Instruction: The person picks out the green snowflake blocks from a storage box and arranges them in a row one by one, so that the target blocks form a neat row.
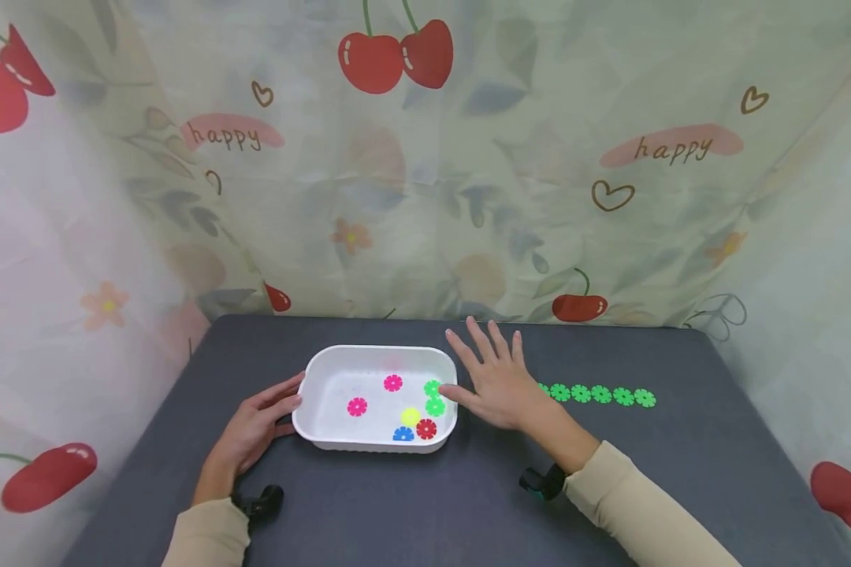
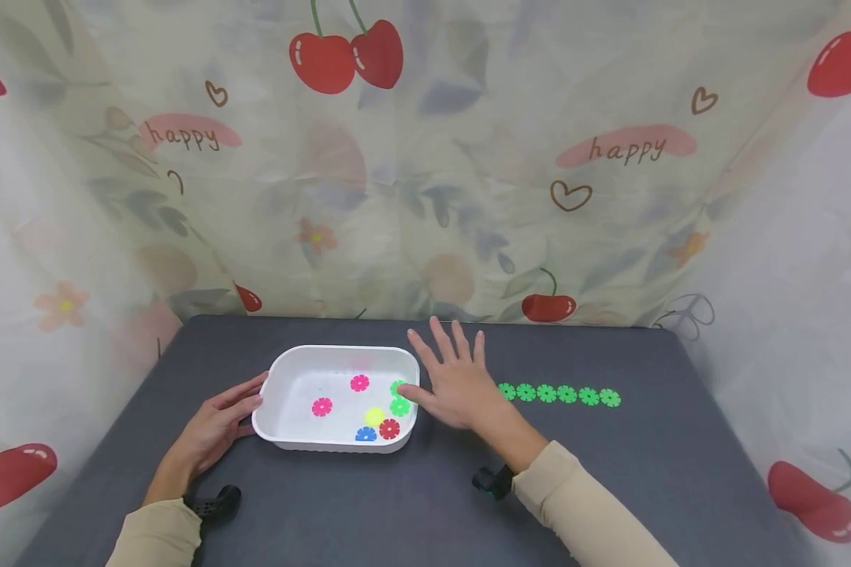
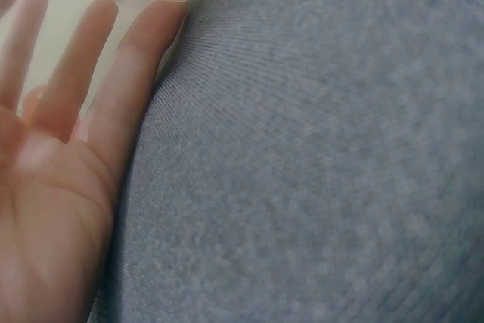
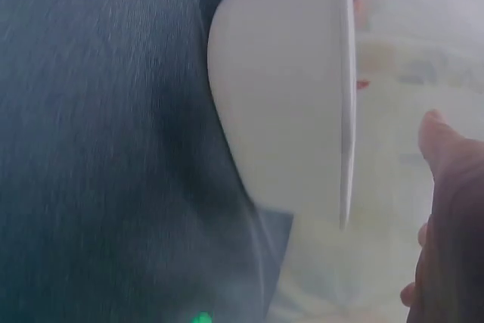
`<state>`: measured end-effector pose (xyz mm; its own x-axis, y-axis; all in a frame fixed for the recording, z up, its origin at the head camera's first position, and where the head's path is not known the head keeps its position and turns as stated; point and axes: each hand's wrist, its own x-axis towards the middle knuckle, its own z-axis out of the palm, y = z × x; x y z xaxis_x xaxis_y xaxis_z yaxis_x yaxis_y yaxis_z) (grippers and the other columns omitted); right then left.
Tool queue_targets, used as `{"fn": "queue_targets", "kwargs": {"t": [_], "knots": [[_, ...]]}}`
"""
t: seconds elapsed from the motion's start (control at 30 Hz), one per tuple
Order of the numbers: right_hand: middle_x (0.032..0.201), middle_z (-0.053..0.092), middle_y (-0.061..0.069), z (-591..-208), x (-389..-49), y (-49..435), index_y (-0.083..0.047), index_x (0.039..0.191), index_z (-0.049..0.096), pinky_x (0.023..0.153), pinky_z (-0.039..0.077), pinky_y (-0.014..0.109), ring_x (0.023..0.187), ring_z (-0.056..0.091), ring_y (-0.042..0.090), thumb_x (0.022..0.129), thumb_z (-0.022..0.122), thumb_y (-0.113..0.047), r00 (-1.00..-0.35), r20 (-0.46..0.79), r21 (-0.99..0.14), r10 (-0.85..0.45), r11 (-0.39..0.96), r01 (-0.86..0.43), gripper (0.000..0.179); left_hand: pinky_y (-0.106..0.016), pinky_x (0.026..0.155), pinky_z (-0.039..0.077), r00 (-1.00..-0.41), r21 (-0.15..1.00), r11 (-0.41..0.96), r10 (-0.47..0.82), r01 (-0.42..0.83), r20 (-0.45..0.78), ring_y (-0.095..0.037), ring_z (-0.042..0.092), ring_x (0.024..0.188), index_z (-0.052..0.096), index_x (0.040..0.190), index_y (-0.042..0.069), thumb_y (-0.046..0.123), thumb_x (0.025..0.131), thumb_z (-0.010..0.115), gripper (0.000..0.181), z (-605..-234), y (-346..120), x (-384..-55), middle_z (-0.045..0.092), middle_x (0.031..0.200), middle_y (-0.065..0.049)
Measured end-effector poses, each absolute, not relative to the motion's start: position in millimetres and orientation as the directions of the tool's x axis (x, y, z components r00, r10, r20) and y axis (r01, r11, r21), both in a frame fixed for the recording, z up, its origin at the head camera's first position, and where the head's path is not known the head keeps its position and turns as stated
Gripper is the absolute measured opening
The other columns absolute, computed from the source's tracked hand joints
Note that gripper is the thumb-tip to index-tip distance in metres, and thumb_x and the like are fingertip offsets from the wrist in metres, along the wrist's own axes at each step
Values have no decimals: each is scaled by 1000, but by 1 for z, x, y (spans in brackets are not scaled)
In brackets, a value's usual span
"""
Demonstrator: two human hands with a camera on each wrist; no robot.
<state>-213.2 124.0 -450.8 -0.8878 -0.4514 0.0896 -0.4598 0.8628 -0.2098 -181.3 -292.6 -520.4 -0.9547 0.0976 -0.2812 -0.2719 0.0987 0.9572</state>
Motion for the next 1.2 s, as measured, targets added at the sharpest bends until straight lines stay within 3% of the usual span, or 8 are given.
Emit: {"fn": "queue_targets", "kwargs": {"t": [0.27,0.57,0.9,1.1,1.2], "knots": [[175,3,6,-448,-208,94,-35,165,5,123,5,73,160,5,42,95,38,-78,-871,29,-252,-490,840,-480,89,-37,97,59,-953,953,107,83,-284,-293,2,63,114,40,158,21,37,96,71,70,-520,-292,-182,40,163,-8],[174,7,7,-444,-204,61,-36,165,7,124,8,71,160,7,41,94,42,-75,-864,14,-294,-504,823,-485,88,-38,98,58,-953,955,96,92,-281,-290,2,62,116,40,158,20,36,97,70,70,-521,-293,-183,45,161,-3],[171,18,9,-451,-200,33,-33,165,16,123,25,62,155,22,37,95,49,-70,-850,81,-406,-520,762,-505,85,-37,97,59,-950,953,80,89,-292,-299,0,63,115,42,157,20,35,97,71,68,-522,-293,-182,56,148,11],[168,25,12,-459,-199,24,-28,163,25,121,31,60,151,28,39,97,51,-66,-863,65,-478,-501,744,-468,81,-37,97,59,-952,954,84,84,-288,-295,0,64,115,42,157,20,35,97,71,69,-523,-292,-182,51,156,2],[167,27,12,-462,-199,20,-25,162,28,119,36,59,149,30,39,97,54,-63,-873,46,-506,-486,742,-440,79,-37,97,59,-953,955,86,79,-285,-292,1,63,115,42,157,20,36,96,71,69,-522,-293,-183,51,155,3]]}}
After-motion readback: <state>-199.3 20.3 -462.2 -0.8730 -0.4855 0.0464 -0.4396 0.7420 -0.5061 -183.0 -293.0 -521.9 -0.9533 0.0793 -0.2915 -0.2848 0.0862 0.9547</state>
